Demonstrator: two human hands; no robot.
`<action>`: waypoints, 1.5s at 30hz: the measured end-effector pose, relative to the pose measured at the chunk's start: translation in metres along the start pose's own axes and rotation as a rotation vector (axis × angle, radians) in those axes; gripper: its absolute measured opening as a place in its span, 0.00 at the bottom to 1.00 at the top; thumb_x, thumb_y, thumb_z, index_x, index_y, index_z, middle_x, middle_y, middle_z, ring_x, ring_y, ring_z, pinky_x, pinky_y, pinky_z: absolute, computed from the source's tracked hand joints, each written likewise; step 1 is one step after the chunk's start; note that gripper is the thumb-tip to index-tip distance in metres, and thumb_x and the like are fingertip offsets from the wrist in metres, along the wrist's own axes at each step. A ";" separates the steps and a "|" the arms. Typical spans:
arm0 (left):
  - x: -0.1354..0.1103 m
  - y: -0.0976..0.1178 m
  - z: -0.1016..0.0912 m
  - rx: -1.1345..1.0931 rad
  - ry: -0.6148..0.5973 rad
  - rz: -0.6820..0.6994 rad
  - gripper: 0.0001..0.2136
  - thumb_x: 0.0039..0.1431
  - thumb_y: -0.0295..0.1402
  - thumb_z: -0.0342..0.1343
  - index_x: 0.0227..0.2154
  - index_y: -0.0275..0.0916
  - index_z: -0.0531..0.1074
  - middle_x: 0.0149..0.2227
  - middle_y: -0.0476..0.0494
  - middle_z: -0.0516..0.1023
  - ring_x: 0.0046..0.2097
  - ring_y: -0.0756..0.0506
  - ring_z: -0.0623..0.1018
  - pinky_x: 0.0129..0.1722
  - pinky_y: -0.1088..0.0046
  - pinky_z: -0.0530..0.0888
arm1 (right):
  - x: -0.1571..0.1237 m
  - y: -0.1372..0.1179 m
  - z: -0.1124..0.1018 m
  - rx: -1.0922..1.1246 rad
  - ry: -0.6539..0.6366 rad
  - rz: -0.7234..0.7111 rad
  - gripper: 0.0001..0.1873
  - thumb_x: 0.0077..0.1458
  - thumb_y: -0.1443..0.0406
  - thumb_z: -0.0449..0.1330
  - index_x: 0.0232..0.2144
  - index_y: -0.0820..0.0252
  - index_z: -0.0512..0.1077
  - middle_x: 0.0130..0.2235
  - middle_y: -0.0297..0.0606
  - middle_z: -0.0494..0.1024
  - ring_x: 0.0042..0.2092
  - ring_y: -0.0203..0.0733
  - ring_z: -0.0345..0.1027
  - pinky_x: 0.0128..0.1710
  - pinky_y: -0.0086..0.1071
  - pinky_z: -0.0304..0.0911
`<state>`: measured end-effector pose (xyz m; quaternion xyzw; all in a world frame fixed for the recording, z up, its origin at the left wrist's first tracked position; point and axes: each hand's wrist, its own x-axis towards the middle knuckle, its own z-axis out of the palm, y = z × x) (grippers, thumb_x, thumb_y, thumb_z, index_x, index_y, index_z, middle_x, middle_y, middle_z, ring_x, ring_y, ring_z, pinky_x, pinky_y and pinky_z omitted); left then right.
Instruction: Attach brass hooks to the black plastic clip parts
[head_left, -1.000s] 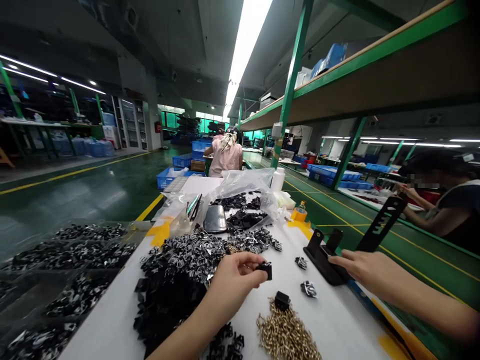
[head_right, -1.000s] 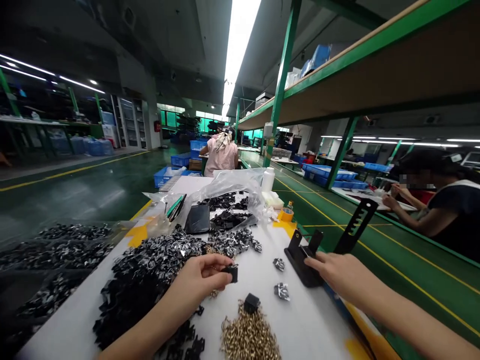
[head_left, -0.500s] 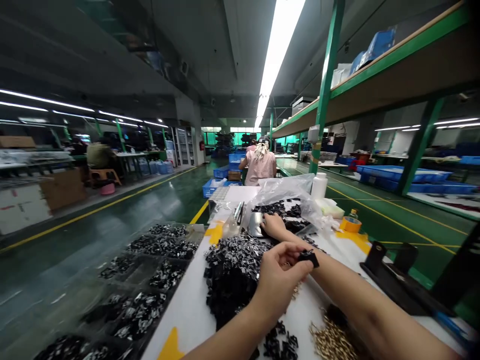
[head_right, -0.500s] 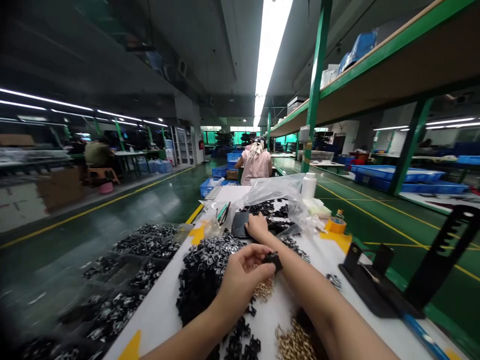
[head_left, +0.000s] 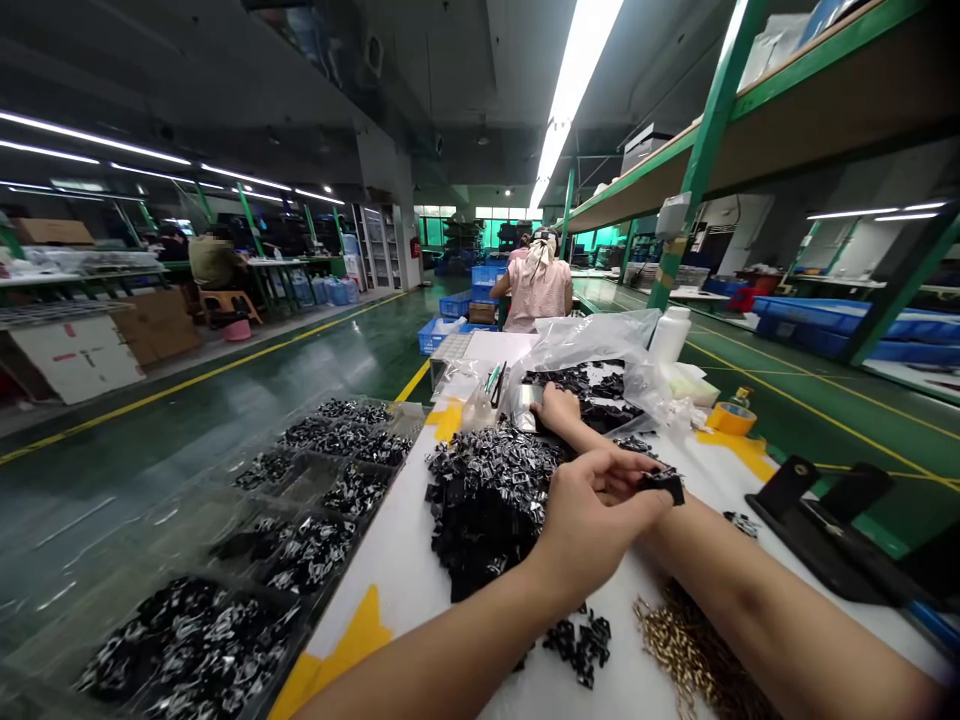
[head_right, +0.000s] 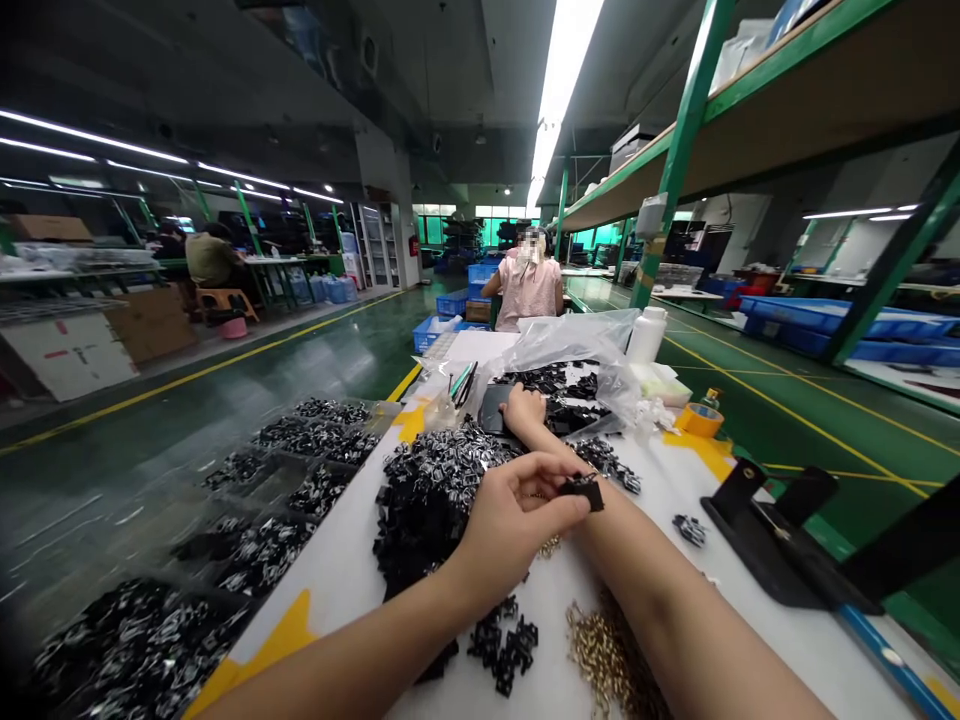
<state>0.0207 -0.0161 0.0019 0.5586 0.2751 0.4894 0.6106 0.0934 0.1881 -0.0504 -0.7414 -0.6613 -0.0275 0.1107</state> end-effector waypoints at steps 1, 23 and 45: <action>0.001 -0.001 0.000 0.007 -0.001 0.003 0.11 0.45 0.28 0.62 0.35 0.33 0.75 0.29 0.44 0.73 0.30 0.51 0.70 0.29 0.75 0.70 | 0.000 -0.001 0.000 -0.004 0.001 0.000 0.18 0.58 0.59 0.54 0.48 0.63 0.65 0.48 0.43 0.68 0.47 0.43 0.65 0.45 0.44 0.63; 0.002 0.002 -0.002 0.017 0.036 -0.155 0.11 0.43 0.29 0.62 0.33 0.33 0.72 0.28 0.49 0.66 0.29 0.52 0.68 0.26 0.76 0.69 | -0.071 0.088 -0.055 0.289 0.071 -0.138 0.16 0.60 0.59 0.52 0.46 0.63 0.65 0.42 0.39 0.72 0.40 0.38 0.68 0.40 0.39 0.65; 0.013 -0.001 -0.010 -0.067 0.024 -0.364 0.13 0.49 0.29 0.59 0.39 0.36 0.70 0.36 0.46 0.69 0.35 0.52 0.70 0.37 0.75 0.71 | -0.131 0.181 -0.085 -0.132 -0.316 0.006 0.11 0.54 0.60 0.56 0.36 0.61 0.70 0.35 0.37 0.73 0.34 0.37 0.66 0.34 0.34 0.62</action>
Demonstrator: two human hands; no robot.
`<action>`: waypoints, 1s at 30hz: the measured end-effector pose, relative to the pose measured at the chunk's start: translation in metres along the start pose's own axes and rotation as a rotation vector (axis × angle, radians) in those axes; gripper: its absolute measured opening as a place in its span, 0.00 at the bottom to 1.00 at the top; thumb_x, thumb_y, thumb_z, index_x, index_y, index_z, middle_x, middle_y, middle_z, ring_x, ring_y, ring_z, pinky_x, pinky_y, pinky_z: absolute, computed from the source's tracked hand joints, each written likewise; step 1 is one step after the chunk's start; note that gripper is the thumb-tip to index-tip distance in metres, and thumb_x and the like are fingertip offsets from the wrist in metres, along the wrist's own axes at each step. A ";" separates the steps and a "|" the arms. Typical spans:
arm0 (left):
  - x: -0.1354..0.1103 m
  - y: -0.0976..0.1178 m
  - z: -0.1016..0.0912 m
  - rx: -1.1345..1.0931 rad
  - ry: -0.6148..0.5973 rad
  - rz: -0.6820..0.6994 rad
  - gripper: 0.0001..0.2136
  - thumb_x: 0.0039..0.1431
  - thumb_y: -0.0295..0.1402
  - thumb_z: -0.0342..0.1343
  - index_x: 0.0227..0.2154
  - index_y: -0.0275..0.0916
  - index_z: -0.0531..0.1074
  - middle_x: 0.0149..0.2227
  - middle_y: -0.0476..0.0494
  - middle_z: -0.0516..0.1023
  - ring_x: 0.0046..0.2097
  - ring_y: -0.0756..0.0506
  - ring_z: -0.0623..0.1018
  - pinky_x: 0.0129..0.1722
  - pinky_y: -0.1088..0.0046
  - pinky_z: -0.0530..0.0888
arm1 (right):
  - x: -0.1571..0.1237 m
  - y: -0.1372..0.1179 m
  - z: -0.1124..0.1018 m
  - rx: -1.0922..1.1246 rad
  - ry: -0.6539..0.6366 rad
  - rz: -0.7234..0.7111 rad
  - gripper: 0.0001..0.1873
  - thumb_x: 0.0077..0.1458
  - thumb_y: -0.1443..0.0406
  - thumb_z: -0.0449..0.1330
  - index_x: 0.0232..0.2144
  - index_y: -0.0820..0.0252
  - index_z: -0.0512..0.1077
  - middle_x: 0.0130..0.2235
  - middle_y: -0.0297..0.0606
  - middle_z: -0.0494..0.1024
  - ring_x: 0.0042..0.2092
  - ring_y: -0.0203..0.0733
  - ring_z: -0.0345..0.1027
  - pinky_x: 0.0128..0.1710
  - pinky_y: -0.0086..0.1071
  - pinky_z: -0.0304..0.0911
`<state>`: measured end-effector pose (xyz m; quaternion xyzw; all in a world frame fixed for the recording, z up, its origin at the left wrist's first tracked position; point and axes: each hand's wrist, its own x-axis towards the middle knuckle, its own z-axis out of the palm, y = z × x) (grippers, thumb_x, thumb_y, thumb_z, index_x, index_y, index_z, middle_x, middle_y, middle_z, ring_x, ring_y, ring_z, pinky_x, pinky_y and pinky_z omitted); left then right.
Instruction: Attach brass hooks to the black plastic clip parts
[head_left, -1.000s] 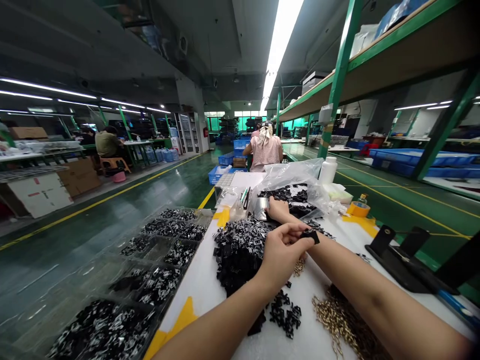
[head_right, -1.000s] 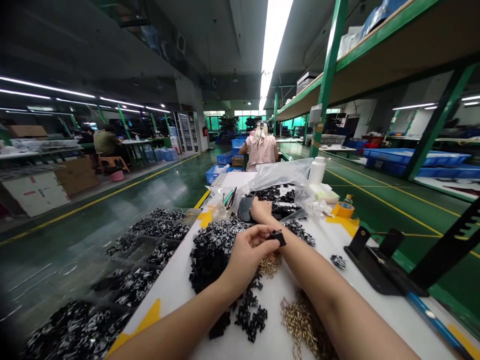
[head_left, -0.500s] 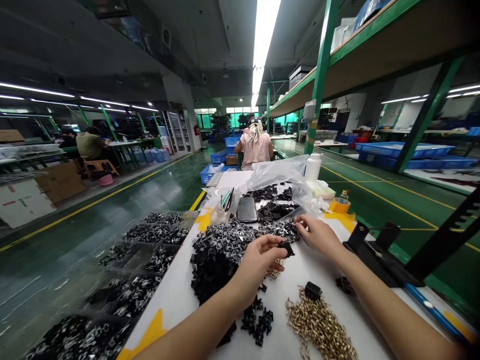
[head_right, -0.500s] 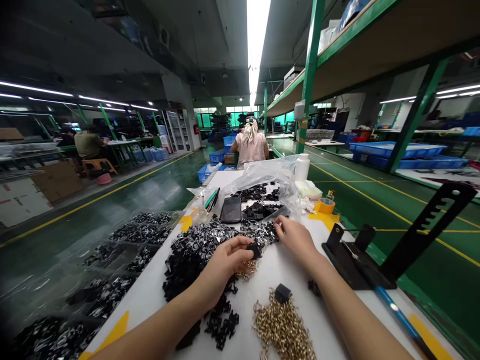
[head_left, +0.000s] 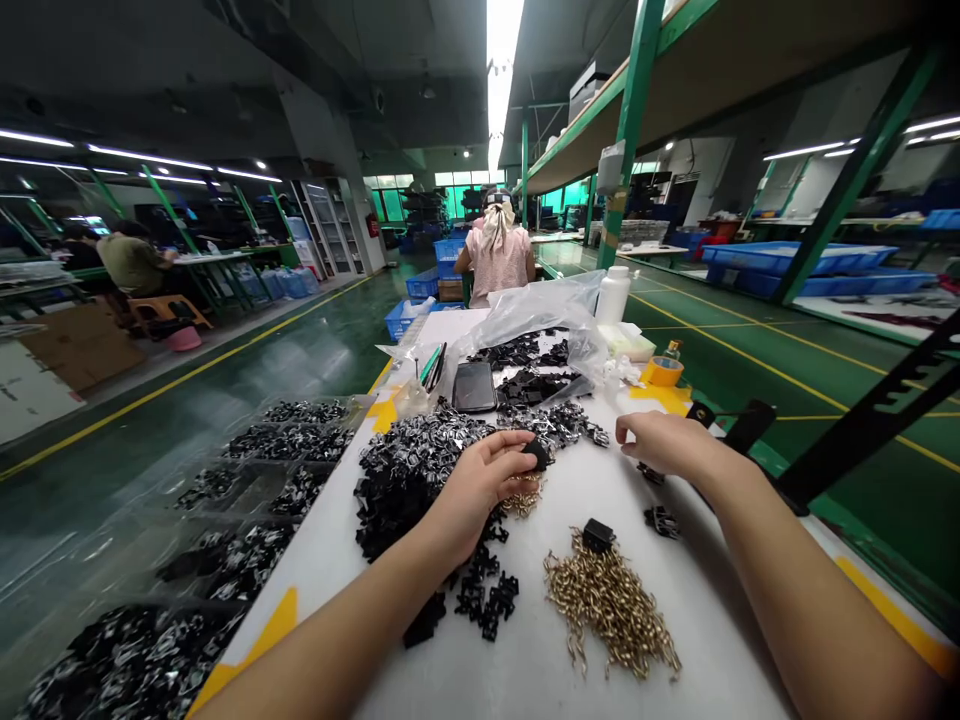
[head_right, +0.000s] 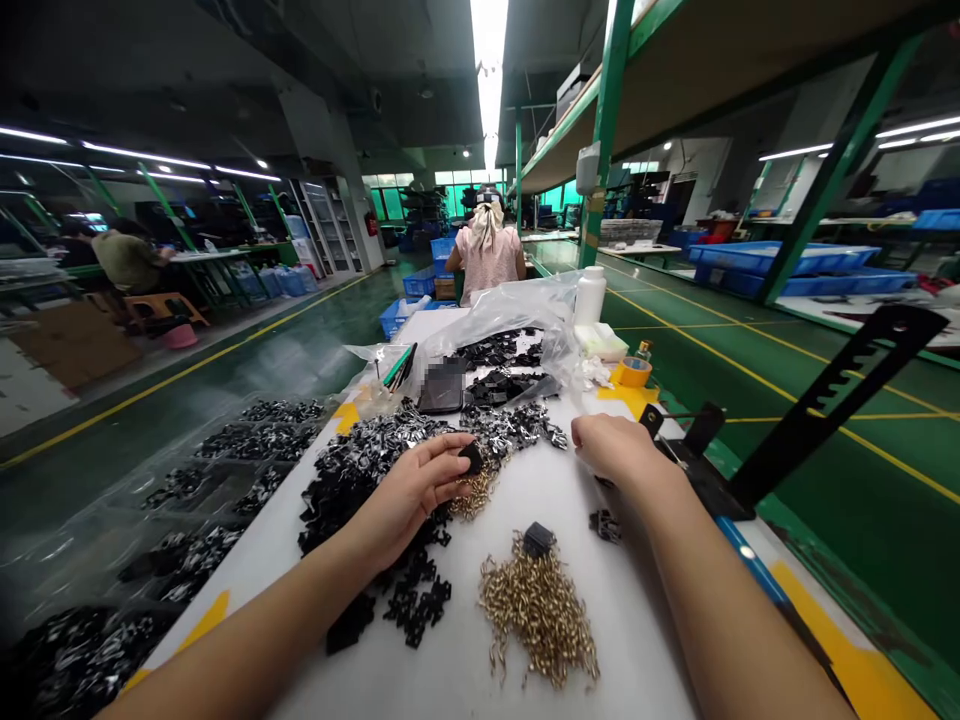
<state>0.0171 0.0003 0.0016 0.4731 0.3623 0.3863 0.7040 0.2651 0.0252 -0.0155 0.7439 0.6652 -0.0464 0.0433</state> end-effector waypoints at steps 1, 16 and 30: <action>0.000 0.000 0.000 0.012 -0.008 -0.007 0.13 0.49 0.29 0.59 0.40 0.35 0.70 0.37 0.45 0.70 0.35 0.52 0.70 0.38 0.75 0.71 | 0.000 0.001 0.000 -0.005 -0.023 -0.001 0.11 0.55 0.60 0.56 0.37 0.61 0.70 0.36 0.37 0.73 0.35 0.36 0.66 0.35 0.35 0.62; 0.003 0.000 0.000 0.092 -0.052 0.029 0.11 0.49 0.29 0.59 0.37 0.36 0.71 0.36 0.45 0.73 0.37 0.50 0.73 0.42 0.72 0.70 | -0.016 -0.007 -0.016 0.104 -0.251 -0.214 0.05 0.45 0.64 0.59 0.29 0.54 0.73 0.30 0.38 0.76 0.28 0.39 0.68 0.23 0.30 0.57; 0.004 0.001 -0.002 0.078 -0.081 0.007 0.09 0.50 0.29 0.58 0.36 0.35 0.70 0.35 0.45 0.72 0.36 0.50 0.74 0.40 0.71 0.71 | -0.040 -0.035 -0.019 0.207 -0.628 -0.361 0.12 0.42 0.71 0.55 0.32 0.55 0.70 0.34 0.34 0.74 0.16 0.29 0.62 0.10 0.24 0.54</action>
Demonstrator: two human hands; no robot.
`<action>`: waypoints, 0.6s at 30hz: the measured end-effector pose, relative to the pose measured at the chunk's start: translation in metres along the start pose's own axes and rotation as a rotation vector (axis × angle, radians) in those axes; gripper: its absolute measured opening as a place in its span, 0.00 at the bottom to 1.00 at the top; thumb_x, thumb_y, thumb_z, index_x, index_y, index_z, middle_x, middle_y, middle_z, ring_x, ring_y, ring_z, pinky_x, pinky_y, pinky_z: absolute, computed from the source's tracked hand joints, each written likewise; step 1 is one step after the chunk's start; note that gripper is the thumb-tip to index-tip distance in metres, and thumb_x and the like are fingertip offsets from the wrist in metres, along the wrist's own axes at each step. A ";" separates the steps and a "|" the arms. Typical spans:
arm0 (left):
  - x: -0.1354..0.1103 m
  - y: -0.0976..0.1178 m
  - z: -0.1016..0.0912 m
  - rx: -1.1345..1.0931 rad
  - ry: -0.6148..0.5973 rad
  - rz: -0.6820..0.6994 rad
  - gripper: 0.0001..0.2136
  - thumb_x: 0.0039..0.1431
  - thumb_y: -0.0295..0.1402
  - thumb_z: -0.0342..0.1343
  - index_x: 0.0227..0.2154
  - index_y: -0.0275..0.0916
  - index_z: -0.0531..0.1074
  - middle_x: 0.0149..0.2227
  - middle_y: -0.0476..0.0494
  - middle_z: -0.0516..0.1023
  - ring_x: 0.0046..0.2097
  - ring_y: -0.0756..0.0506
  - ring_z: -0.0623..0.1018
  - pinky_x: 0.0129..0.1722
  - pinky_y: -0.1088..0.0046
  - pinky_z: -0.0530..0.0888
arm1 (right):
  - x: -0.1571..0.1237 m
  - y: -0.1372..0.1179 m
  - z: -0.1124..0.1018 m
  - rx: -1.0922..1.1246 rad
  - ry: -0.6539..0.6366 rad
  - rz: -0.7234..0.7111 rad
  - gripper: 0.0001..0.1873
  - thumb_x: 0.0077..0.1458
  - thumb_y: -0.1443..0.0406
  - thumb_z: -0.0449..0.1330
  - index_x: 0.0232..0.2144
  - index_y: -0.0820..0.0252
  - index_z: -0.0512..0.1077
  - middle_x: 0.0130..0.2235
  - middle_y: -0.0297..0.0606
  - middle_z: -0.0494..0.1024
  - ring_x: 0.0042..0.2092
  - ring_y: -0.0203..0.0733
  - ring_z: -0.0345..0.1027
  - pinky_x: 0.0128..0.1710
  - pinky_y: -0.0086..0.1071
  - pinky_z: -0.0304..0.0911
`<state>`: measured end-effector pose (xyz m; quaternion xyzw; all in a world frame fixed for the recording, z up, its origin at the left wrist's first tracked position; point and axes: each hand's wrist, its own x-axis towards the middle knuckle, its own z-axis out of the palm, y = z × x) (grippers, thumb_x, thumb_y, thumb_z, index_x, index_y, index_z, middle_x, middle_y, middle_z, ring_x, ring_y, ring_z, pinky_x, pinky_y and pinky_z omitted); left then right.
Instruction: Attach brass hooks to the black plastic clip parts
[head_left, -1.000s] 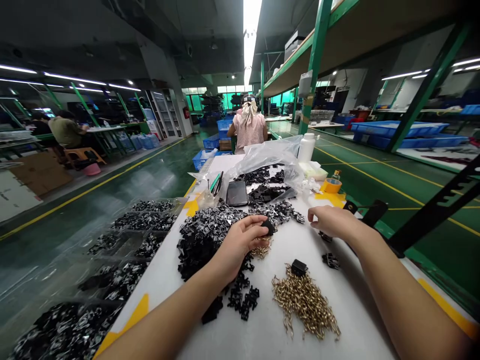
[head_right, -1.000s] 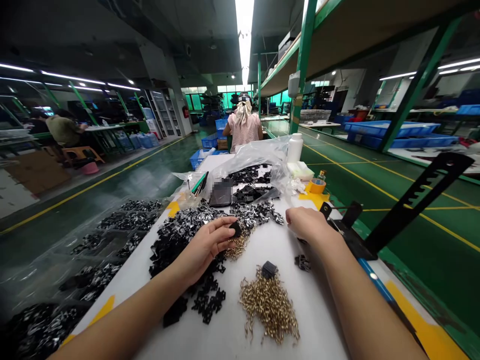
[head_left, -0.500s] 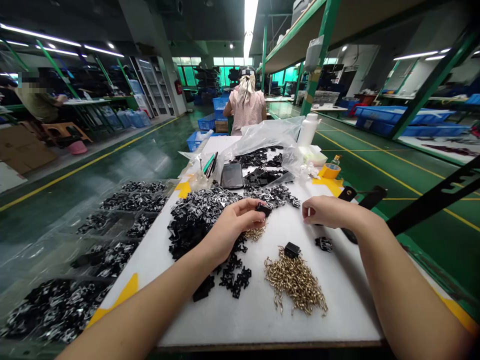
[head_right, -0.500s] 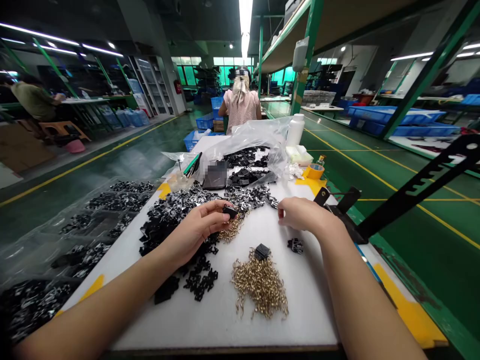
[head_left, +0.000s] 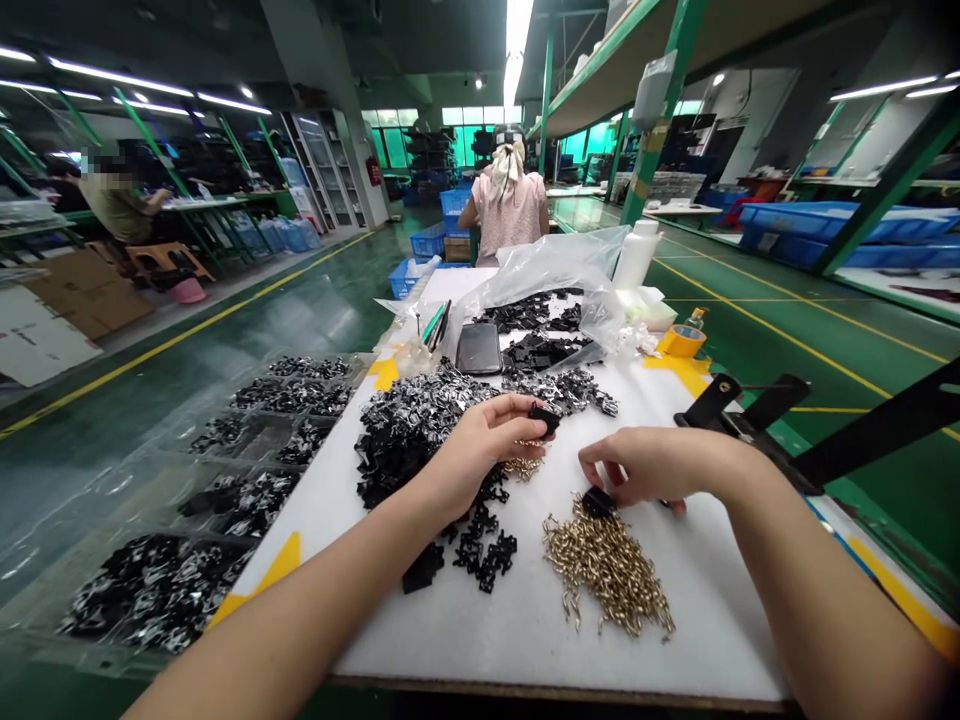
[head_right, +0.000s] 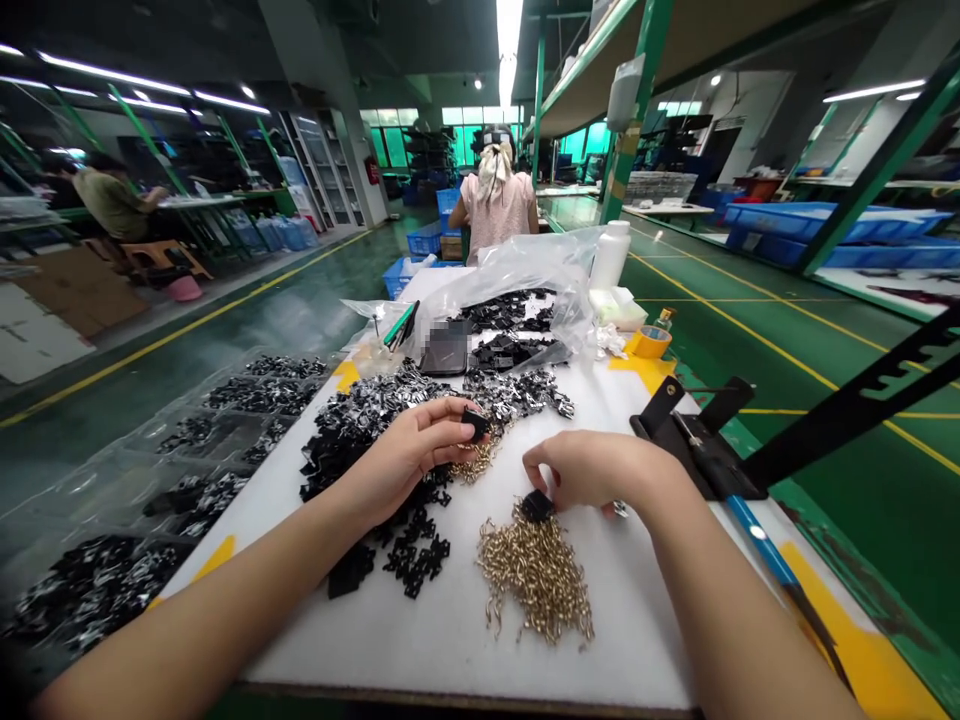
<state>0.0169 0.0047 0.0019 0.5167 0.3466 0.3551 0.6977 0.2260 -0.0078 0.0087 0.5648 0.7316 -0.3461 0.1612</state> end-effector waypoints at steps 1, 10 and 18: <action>0.000 0.000 0.000 -0.007 -0.003 -0.001 0.09 0.50 0.29 0.59 0.36 0.35 0.70 0.35 0.45 0.72 0.35 0.50 0.74 0.39 0.72 0.71 | 0.001 -0.002 0.000 -0.001 -0.019 0.005 0.12 0.41 0.71 0.55 0.31 0.56 0.69 0.33 0.34 0.73 0.15 0.29 0.62 0.10 0.24 0.54; -0.003 0.001 -0.002 -0.034 -0.014 -0.019 0.09 0.49 0.28 0.59 0.35 0.35 0.70 0.35 0.44 0.73 0.38 0.48 0.75 0.38 0.73 0.72 | 0.006 -0.005 0.003 -0.001 -0.087 0.069 0.11 0.41 0.75 0.52 0.29 0.60 0.68 0.21 0.29 0.66 0.13 0.31 0.60 0.10 0.24 0.54; -0.003 0.002 -0.003 -0.019 -0.026 -0.016 0.08 0.51 0.29 0.59 0.35 0.35 0.70 0.34 0.45 0.73 0.37 0.49 0.76 0.37 0.74 0.71 | 0.015 -0.004 0.011 0.028 -0.069 0.071 0.11 0.38 0.75 0.52 0.28 0.60 0.66 0.21 0.30 0.68 0.12 0.33 0.60 0.08 0.25 0.52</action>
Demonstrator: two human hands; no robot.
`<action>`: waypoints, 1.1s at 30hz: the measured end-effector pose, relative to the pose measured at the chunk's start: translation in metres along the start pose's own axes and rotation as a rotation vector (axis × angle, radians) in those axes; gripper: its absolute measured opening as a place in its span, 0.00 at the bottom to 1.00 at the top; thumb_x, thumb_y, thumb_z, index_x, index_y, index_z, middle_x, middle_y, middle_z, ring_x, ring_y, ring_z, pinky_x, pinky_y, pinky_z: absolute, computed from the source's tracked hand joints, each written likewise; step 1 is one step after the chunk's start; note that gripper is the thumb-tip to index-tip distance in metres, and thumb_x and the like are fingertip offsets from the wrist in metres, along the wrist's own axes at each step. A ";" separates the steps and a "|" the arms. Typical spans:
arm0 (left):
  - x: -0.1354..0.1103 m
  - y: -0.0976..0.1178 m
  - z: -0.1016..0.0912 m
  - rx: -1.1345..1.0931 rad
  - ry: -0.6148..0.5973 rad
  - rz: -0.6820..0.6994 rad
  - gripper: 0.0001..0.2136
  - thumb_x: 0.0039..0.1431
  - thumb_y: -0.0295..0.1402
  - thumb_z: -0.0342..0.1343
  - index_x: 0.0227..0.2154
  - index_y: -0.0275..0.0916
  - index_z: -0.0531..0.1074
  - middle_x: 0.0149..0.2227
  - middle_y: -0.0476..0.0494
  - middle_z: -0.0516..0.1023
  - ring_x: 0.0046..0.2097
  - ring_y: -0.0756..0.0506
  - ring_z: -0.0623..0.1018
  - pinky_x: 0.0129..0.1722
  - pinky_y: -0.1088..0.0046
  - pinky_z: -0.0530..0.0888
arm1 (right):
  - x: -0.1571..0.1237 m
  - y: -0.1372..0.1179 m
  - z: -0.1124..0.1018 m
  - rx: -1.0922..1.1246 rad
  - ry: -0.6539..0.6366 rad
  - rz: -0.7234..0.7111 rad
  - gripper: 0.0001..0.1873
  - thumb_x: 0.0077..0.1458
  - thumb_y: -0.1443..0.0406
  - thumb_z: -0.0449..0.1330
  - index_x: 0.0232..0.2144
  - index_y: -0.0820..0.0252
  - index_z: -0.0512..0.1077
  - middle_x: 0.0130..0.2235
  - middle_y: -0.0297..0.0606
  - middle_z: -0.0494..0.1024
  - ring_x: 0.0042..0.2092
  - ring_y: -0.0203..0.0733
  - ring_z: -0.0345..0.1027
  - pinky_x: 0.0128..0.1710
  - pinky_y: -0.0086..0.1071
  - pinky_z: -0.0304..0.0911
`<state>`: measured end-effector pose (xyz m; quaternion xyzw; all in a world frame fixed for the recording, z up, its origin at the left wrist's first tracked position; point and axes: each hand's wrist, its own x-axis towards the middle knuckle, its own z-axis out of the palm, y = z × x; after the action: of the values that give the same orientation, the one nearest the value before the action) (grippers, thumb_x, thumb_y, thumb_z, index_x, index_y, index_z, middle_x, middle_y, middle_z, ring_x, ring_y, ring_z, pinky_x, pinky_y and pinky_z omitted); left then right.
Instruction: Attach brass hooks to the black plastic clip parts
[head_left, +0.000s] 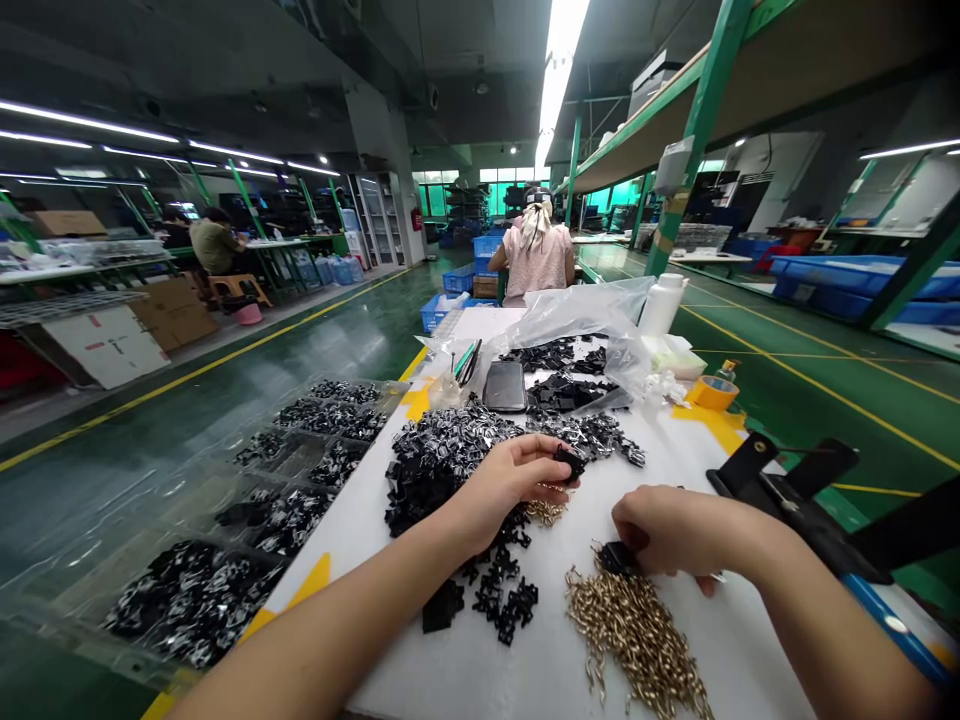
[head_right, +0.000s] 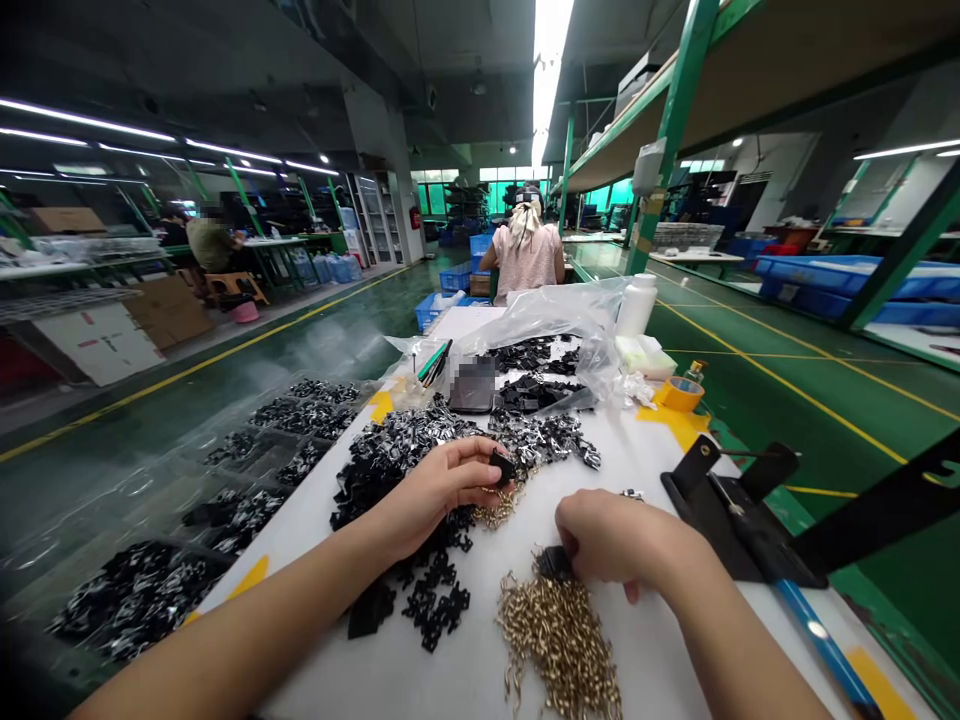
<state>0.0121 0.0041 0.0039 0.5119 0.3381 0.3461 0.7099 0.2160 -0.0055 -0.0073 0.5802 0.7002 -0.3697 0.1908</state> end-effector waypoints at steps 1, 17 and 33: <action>0.000 0.000 0.000 -0.001 0.000 -0.002 0.08 0.50 0.29 0.59 0.35 0.35 0.70 0.34 0.45 0.73 0.38 0.49 0.76 0.37 0.74 0.71 | 0.001 0.000 0.001 -0.002 0.004 0.006 0.10 0.38 0.75 0.52 0.27 0.61 0.66 0.20 0.30 0.67 0.11 0.33 0.59 0.07 0.25 0.52; -0.003 0.000 0.001 -0.170 -0.013 0.084 0.09 0.43 0.29 0.61 0.30 0.34 0.71 0.29 0.48 0.72 0.32 0.50 0.76 0.32 0.74 0.71 | 0.069 -0.028 -0.046 0.187 0.721 -0.457 0.08 0.49 0.70 0.47 0.33 0.58 0.61 0.37 0.40 0.73 0.40 0.41 0.67 0.41 0.35 0.64; 0.007 -0.036 0.011 -0.256 -0.038 0.141 0.14 0.36 0.31 0.65 0.31 0.34 0.77 0.29 0.46 0.76 0.35 0.39 0.79 0.30 0.65 0.76 | 0.151 -0.041 -0.050 0.018 0.851 -0.548 0.18 0.57 0.72 0.40 0.49 0.61 0.56 0.47 0.49 0.72 0.53 0.42 0.63 0.54 0.36 0.55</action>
<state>0.0300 -0.0033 -0.0286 0.4459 0.2409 0.4255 0.7498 0.1470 0.1300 -0.0677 0.4762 0.8392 -0.1432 -0.2203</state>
